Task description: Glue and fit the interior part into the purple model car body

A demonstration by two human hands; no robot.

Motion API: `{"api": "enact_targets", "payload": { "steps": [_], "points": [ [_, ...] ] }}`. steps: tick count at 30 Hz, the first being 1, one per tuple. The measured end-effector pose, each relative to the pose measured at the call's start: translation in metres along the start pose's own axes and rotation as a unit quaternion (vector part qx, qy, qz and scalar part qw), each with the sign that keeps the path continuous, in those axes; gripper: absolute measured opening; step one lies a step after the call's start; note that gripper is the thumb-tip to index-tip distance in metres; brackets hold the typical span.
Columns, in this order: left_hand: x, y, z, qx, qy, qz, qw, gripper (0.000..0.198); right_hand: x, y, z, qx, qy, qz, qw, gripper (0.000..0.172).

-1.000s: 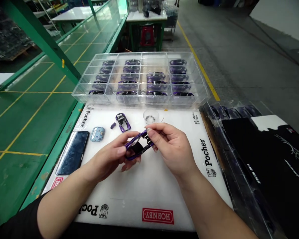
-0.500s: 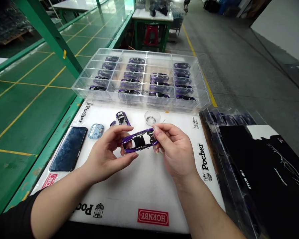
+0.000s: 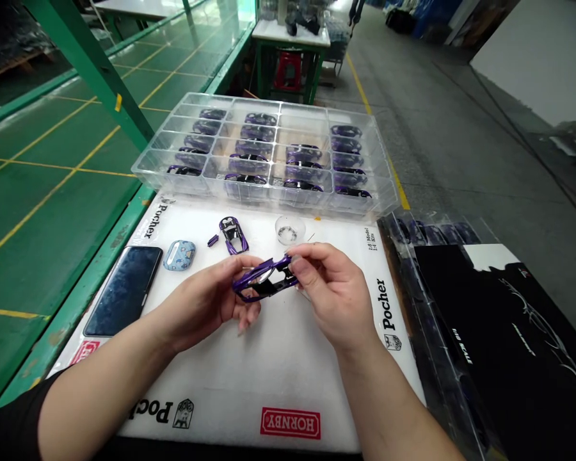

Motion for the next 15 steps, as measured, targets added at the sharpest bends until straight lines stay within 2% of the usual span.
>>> {"api": "enact_targets", "payload": {
  "steps": [3, 6, 11, 15],
  "points": [
    [-0.023, 0.0, 0.006, -0.04, 0.071, -0.116, 0.99, 0.053, -0.02, 0.003, 0.004, -0.025, 0.099, -0.084, 0.991, 0.017],
    [-0.028, 0.002, 0.008, -0.047, 0.094, -0.142, 0.984, 0.047, -0.025, 0.002, 0.007, -0.038, 0.147, -0.106, 0.983, 0.021],
    [-0.015, 0.0, 0.004, -0.002, 0.109, -0.07, 0.992, 0.028, -0.021, -0.001, 0.009, -0.024, 0.15, -0.075, 0.986, 0.021],
    [0.0, 0.0, -0.013, 0.083, 0.06, 0.024, 0.994, 0.041, -0.005, -0.002, 0.005, 0.011, 0.123, 0.02, 0.992, 0.032]
  ]
}}
Point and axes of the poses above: each hand's wrist, its own y-axis away from the middle knuckle, its own z-axis out of the palm, x = y × z, the point moved 10 cm from there along -y, towards the middle knuckle, and after that the axes turned 5 degrees about y, right-handed, at the moved point
